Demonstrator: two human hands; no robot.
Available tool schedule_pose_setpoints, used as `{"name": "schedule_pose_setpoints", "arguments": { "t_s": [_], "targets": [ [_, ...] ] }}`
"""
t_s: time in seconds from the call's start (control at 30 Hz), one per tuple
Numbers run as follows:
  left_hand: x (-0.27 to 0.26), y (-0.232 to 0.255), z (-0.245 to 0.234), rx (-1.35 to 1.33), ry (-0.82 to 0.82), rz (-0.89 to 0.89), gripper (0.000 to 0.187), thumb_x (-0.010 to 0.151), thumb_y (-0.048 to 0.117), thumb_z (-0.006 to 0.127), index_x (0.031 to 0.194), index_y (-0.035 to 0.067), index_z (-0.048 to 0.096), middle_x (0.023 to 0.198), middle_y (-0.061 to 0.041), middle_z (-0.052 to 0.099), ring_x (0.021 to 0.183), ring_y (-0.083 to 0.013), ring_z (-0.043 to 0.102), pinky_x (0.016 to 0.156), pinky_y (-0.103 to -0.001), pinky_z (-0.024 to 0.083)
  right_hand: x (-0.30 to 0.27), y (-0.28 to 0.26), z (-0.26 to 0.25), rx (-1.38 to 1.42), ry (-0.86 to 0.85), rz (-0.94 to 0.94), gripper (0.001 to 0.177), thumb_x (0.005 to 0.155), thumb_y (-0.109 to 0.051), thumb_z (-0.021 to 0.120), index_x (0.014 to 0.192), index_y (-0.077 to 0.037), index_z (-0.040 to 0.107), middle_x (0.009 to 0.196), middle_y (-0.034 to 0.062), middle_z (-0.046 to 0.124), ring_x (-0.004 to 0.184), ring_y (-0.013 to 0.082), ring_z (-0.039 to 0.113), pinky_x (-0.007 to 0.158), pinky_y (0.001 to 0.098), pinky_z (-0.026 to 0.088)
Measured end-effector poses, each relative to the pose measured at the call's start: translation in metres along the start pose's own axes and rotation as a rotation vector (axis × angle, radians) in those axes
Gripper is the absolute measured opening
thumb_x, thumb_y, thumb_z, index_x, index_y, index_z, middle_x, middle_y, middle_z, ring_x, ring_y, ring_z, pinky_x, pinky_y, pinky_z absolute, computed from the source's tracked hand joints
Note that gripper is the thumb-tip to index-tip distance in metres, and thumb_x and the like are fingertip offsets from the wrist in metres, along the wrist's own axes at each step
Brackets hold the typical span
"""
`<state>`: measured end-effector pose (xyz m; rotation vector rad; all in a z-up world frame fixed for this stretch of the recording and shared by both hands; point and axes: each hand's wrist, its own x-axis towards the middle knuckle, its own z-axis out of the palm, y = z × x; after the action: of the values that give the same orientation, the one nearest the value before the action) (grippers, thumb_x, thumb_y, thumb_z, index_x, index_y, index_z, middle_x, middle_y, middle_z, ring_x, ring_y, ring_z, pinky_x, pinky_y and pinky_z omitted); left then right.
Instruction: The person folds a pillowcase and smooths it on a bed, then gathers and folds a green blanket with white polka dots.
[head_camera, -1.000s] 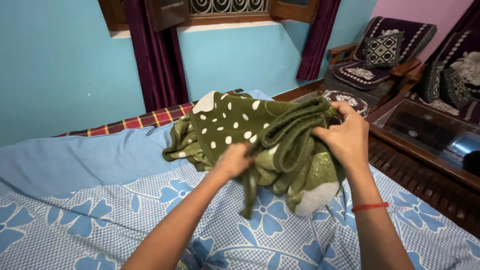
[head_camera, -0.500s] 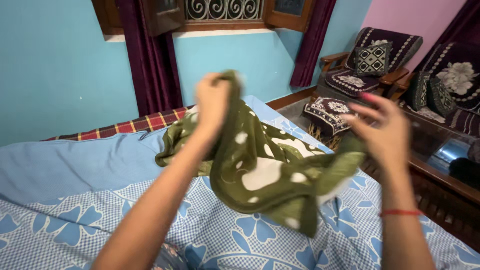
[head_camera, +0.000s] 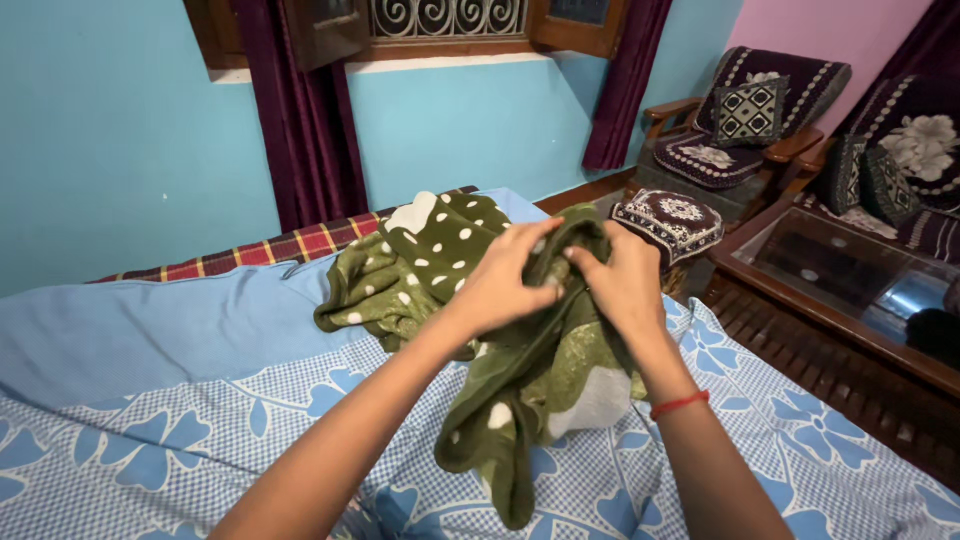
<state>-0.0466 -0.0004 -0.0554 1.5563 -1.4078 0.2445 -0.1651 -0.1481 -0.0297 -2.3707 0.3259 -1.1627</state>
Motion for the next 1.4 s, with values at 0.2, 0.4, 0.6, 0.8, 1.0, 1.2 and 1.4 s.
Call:
{"name": "schedule_pose_setpoints", "arguments": {
  "t_s": [0.2, 0.4, 0.6, 0.8, 1.0, 1.2, 1.4],
  "targets": [
    [-0.004, -0.031, 0.027, -0.051, -0.05, -0.055, 0.105, 0.07, 0.019, 0.075, 0.161, 0.01, 0.025, 0.152, -0.027, 0.04, 0.141, -0.0425, 0.043, 0.117, -0.043, 0.038, 0.005, 0.03, 0.02, 0.051, 0.024, 0.102, 0.031, 0.083, -0.023, 0.079, 0.107, -0.003, 0.075, 0.092, 0.019, 0.075, 0.084, 0.0303, 0.075, 0.076, 0.0391, 0.056],
    [0.007, -0.063, 0.057, -0.105, -0.088, -0.157, 0.096, 0.081, 0.018, 0.069, 0.166, 0.005, 0.025, 0.161, -0.027, 0.041, 0.151, -0.0413, 0.042, 0.125, -0.042, 0.035, 0.013, 0.071, 0.054, 0.284, 0.012, 0.24, 0.031, 0.089, -0.023, 0.074, 0.11, 0.001, 0.074, 0.09, 0.015, 0.076, 0.079, 0.0239, 0.072, 0.071, 0.0355, 0.055],
    [0.009, -0.083, 0.071, -0.051, -0.143, -0.152, 0.135, 0.063, 0.026, 0.091, 0.156, -0.006, -0.001, 0.156, -0.035, 0.028, 0.147, -0.0449, 0.032, 0.119, -0.042, 0.032, 0.009, 0.091, 0.092, 0.915, -0.196, 0.492, 0.045, 0.097, -0.015, 0.064, 0.135, 0.008, 0.058, 0.106, 0.0094, 0.069, 0.089, 0.0169, 0.064, 0.076, 0.0304, 0.052],
    [0.032, -0.138, 0.091, -0.082, -0.04, -0.093, 0.136, 0.065, 0.024, 0.089, 0.157, -0.007, -0.006, 0.163, -0.035, 0.018, 0.149, -0.0476, 0.032, 0.119, -0.042, 0.034, 0.027, 0.129, 0.141, 0.792, -0.227, 0.244, 0.076, 0.098, -0.01, 0.061, 0.164, -0.002, 0.024, 0.13, 0.0153, 0.059, 0.111, 0.016, 0.059, 0.096, 0.0305, 0.048],
    [0.12, -0.299, 0.145, 0.509, -0.084, -0.366, 0.1, 0.085, 0.04, 0.077, 0.161, 0.017, 0.017, 0.17, -0.01, 0.017, 0.157, -0.0413, 0.014, 0.115, -0.076, 0.019, 0.123, 0.24, 0.232, 0.605, -0.351, 0.355, 0.084, 0.099, -0.029, 0.059, 0.168, -0.012, 0.014, 0.14, 0.0184, 0.062, 0.11, 0.0279, 0.063, 0.092, 0.0428, 0.054],
    [0.122, -0.492, 0.211, 0.912, -0.71, -0.75, 0.077, 0.094, 0.057, 0.054, 0.161, 0.036, 0.022, 0.173, -0.006, -0.011, 0.151, -0.0523, -0.023, 0.101, -0.091, 0.006, 0.114, 0.424, 0.41, 0.074, -0.855, 0.247, 0.092, 0.089, -0.08, 0.012, 0.165, -0.028, 0.013, 0.172, 0.0064, 0.006, 0.161, 0.0299, -0.005, 0.124, 0.0574, -0.009],
    [0.111, -0.517, 0.258, 1.039, -0.954, -0.795, 0.078, 0.092, 0.064, 0.047, 0.162, 0.038, 0.023, 0.173, -0.009, -0.009, 0.148, -0.0573, -0.024, 0.102, -0.089, 0.002, 0.064, 0.477, 0.45, 0.156, -0.987, 0.802, 0.092, 0.084, -0.083, 0.017, 0.163, -0.038, 0.011, 0.172, -0.0094, 0.006, 0.158, 0.0343, -0.007, 0.113, 0.0796, -0.002]
  ]
}}
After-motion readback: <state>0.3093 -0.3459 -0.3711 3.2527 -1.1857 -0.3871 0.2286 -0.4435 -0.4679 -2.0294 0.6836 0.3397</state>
